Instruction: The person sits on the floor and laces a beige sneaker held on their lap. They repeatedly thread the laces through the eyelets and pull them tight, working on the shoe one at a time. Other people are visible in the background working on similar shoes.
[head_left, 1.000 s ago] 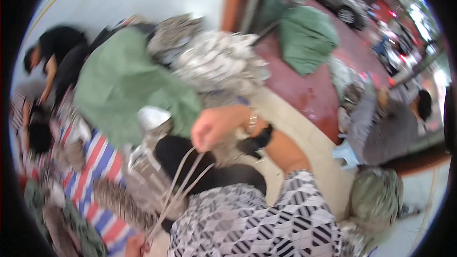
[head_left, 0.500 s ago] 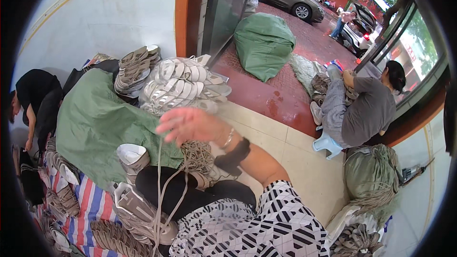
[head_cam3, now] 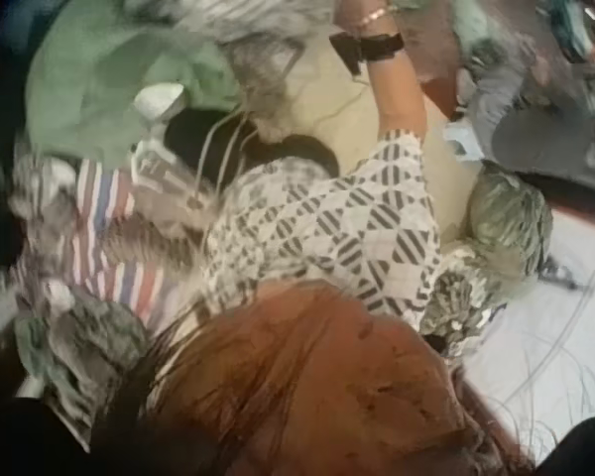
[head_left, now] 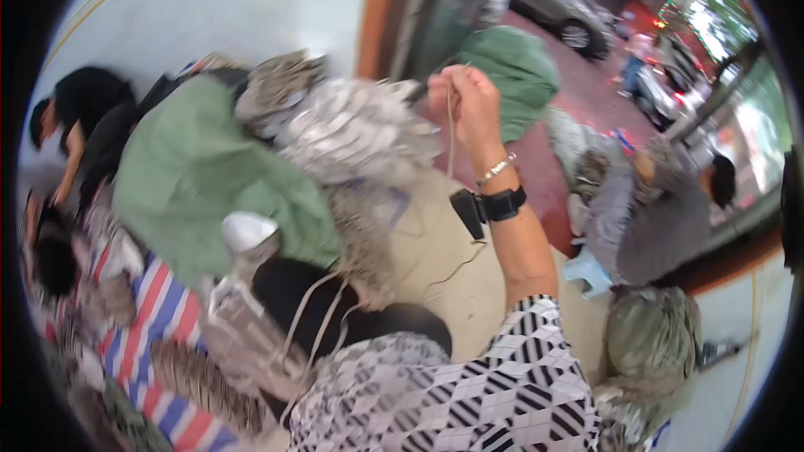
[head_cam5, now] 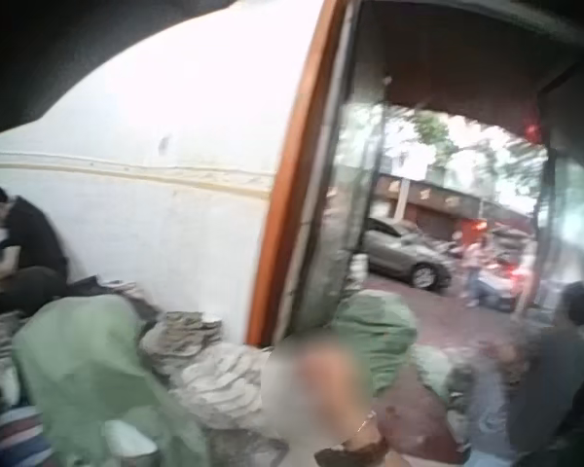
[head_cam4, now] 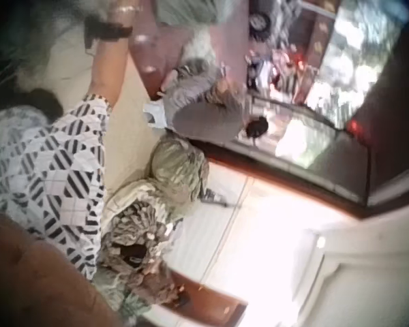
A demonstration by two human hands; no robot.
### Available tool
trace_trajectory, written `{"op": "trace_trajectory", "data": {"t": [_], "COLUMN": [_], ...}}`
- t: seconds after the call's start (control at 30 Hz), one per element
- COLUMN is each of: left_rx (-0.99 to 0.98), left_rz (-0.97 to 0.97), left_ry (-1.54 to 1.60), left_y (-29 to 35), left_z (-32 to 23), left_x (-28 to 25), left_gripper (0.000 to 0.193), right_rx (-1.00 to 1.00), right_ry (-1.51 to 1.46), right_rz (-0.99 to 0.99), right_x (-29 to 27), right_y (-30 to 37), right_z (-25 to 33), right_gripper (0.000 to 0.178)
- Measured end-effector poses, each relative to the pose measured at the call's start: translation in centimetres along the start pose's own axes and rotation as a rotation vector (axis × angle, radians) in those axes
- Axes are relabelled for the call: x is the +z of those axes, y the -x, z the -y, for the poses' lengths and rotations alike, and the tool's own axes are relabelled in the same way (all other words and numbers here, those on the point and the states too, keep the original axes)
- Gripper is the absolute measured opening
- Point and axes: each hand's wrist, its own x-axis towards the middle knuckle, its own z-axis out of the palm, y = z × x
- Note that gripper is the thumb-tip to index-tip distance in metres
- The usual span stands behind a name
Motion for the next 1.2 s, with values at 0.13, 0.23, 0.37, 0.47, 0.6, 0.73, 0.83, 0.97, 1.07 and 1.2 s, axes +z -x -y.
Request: {"op": "trace_trajectory", "data": {"t": [0.13, 0.23, 0.37, 0.47, 0.6, 0.73, 0.83, 0.97, 1.07, 1.2], "left_rx": [0.602, 0.803, 1.041, 1.071, 1.067, 1.059, 1.066, 1.040, 1.030, 1.033], "left_rz": [-0.156, -0.260, -0.332, -0.344, -0.288, -0.223, -0.242, -0.210, -0.230, -0.206], "left_ry": [-0.531, 0.062, -0.203, -0.251, -0.287, -0.312, -0.301, -0.253, -0.235, -0.249], "left_y": [-2.9, 3.3, 10.0, 11.0, 9.2, 8.4, 8.3, 9.2, 9.1, 8.7], "left_z": [-4.0, -19.5, -28.5, -29.3, -28.5, -28.3, -28.1, -28.0, -27.9, -27.9], "left_x": [1.8, 6.0, 10.0, 13.5, 14.0, 13.2, 13.5, 13.8, 14.3, 14.0], "left_gripper": [0.042, 0.039, 0.065, 0.080, 0.089, 0.088, 0.090, 0.093, 0.095, 0.094], "right_rx": [0.543, 0.667, 0.565, 0.154, 0.129, 0.266, 0.293, 0.116, -0.015, -0.022], "right_ry": [0.167, 0.126, 0.144, 0.235, 0.295, 0.237, 0.249, 0.314, 0.404, 0.426], "right_rz": [0.744, 1.040, 1.215, 1.237, 1.291, 1.363, 1.325, 1.278, 1.236, 1.286], "right_x": [8.9, 15.1, 17.9, 18.1, 18.0, 18.4, 17.6, 17.4, 17.3, 17.0], "right_y": [11.2, 20.4, 26.4, 28.6, 29.7, 29.5, 30.3, 30.6, 31.1, 31.6], "right_z": [-6.0, -8.1, -7.9, -9.5, -10.2, -10.0, -9.9, -9.4, -8.4, -8.9], "right_gripper": [0.017, 0.013, 0.010, 0.009, 0.011, 0.010, 0.009, 0.008, 0.007, 0.006]}}
